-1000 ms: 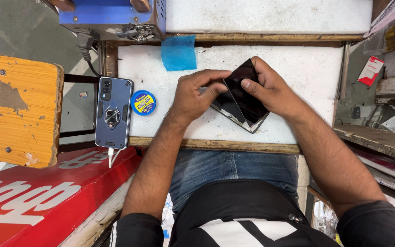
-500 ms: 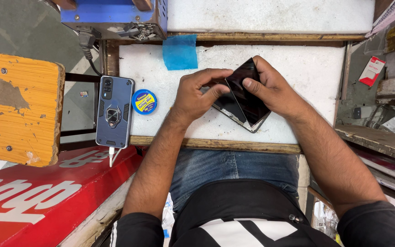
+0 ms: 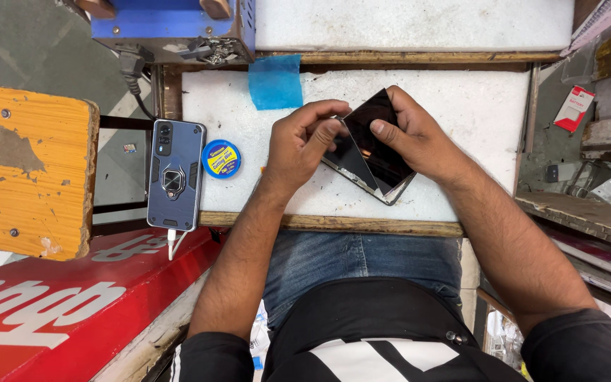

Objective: The person uses a piece of blue tape to lift the cracked glass of a smartphone, pulling the tape along the screen edge to separate the broken display. They then peel the shattered screen panel away from the phone frame and set the frame on the workbench.

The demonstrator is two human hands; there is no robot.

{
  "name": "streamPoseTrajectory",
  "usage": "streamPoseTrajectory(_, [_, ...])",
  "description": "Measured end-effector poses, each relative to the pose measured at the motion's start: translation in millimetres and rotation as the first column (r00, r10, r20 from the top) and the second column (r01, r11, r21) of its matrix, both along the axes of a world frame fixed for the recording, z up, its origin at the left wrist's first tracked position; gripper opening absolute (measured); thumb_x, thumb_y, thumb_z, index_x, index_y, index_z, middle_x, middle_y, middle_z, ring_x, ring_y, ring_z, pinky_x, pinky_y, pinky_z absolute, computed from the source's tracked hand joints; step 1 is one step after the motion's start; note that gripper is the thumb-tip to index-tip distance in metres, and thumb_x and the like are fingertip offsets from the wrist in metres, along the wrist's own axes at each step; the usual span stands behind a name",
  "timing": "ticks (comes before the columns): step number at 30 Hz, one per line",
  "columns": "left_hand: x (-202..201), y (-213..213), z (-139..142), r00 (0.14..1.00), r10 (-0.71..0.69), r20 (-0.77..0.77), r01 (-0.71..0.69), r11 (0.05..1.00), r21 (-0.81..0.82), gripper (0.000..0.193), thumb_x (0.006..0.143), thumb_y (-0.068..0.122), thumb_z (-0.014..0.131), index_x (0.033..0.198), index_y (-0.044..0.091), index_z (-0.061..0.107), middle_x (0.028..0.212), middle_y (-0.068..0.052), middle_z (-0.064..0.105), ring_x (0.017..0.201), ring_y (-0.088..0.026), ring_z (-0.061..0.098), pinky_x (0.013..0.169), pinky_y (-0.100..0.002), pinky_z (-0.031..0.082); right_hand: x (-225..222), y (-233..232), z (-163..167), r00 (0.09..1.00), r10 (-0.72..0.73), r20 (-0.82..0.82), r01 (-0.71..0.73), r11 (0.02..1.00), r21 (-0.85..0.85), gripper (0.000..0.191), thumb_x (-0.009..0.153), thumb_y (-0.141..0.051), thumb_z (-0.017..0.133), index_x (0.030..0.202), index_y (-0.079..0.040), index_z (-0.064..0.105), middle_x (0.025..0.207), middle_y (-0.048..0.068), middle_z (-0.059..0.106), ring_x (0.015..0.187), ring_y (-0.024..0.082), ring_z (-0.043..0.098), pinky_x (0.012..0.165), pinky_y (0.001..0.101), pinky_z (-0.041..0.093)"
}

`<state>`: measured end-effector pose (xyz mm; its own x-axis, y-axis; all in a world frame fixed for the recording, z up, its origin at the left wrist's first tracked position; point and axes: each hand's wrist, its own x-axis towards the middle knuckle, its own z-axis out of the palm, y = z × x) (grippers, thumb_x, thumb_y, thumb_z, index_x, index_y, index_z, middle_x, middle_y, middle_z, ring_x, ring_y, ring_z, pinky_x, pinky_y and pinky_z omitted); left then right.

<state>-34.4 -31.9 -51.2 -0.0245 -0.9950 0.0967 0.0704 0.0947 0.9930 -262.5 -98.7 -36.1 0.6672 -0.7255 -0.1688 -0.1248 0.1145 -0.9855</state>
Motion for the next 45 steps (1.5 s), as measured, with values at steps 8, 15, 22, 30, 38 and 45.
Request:
streamPoseTrajectory(8, [-1.4,0.9,1.7,0.995,0.034,0.099,-0.026,0.996,-0.083,0.018,0.108,0.022,0.063,0.108,0.005,0.07,0.097,-0.006,0.074,0.088,-0.012,0.075,0.075,-0.025,0.063,2.0,0.7,-1.4,1.0,0.011,0.015,-0.01,0.997,-0.077,0.035,0.107,-0.034,0.06,0.121,-0.004,0.05,0.094,0.009,0.067,0.086,0.01,0.068,0.068,0.0247,0.06])
streamPoseTrajectory(15, [1.7,2.2,2.3,0.975,0.069,0.21,-0.045,0.992,-0.117,0.018,0.108,0.021,0.059,0.099,0.007,0.068,0.088,-0.003,0.07,0.078,-0.009,0.067,0.064,-0.025,0.052,3.7,1.7,4.2,0.997,-0.018,-0.073,0.015,0.999,-0.04,0.033,0.104,-0.031,0.062,0.12,-0.003,0.053,0.088,0.009,0.069,0.078,0.01,0.069,0.062,0.0257,0.059])
streamPoseTrajectory(22, [8.1,-0.3,-17.0,0.97,0.172,0.171,-0.147,0.978,-0.15,0.021,0.108,0.019,0.056,0.092,0.008,0.065,0.081,-0.003,0.068,0.069,-0.008,0.065,0.056,-0.024,0.052,9.7,4.0,11.6,0.992,-0.072,-0.103,0.066,0.996,-0.065,0.029,0.106,-0.022,0.061,0.125,-0.002,0.052,0.095,0.011,0.071,0.086,0.012,0.071,0.072,0.0263,0.061])
streamPoseTrajectory(30, [9.7,29.3,-4.5,0.931,0.231,0.281,-0.266,0.96,0.089,0.015,0.106,0.019,0.052,0.103,0.005,0.057,0.078,-0.003,0.068,0.067,-0.01,0.071,0.056,-0.023,0.059,11.2,4.8,16.0,0.985,-0.132,-0.11,0.141,0.987,0.078,0.026,0.108,-0.018,0.05,0.129,-0.003,0.052,0.094,0.01,0.07,0.077,0.012,0.069,0.066,0.0275,0.06])
streamPoseTrajectory(38, [-25.4,34.0,29.3,0.892,0.137,0.431,-0.203,0.973,0.11,0.022,0.101,0.027,0.063,0.103,0.006,0.071,0.079,-0.004,0.073,0.065,-0.011,0.07,0.056,-0.028,0.055,7.8,4.9,16.5,0.988,-0.125,0.095,0.105,0.976,0.188,0.04,0.103,-0.008,0.047,0.142,-0.001,0.048,0.112,0.007,0.069,0.096,0.009,0.069,0.084,0.0253,0.061])
streamPoseTrajectory(45, [-15.1,0.0,15.3,0.893,0.103,0.437,-0.2,0.962,0.183,0.024,0.103,0.028,0.069,0.095,0.006,0.072,0.071,-0.002,0.07,0.062,-0.01,0.065,0.055,-0.027,0.05,6.3,10.4,8.9,0.994,-0.099,0.047,0.08,0.949,0.304,0.061,0.107,-0.009,0.05,0.164,-0.004,0.029,0.102,0.012,0.068,0.08,0.009,0.063,0.065,0.0213,0.053])
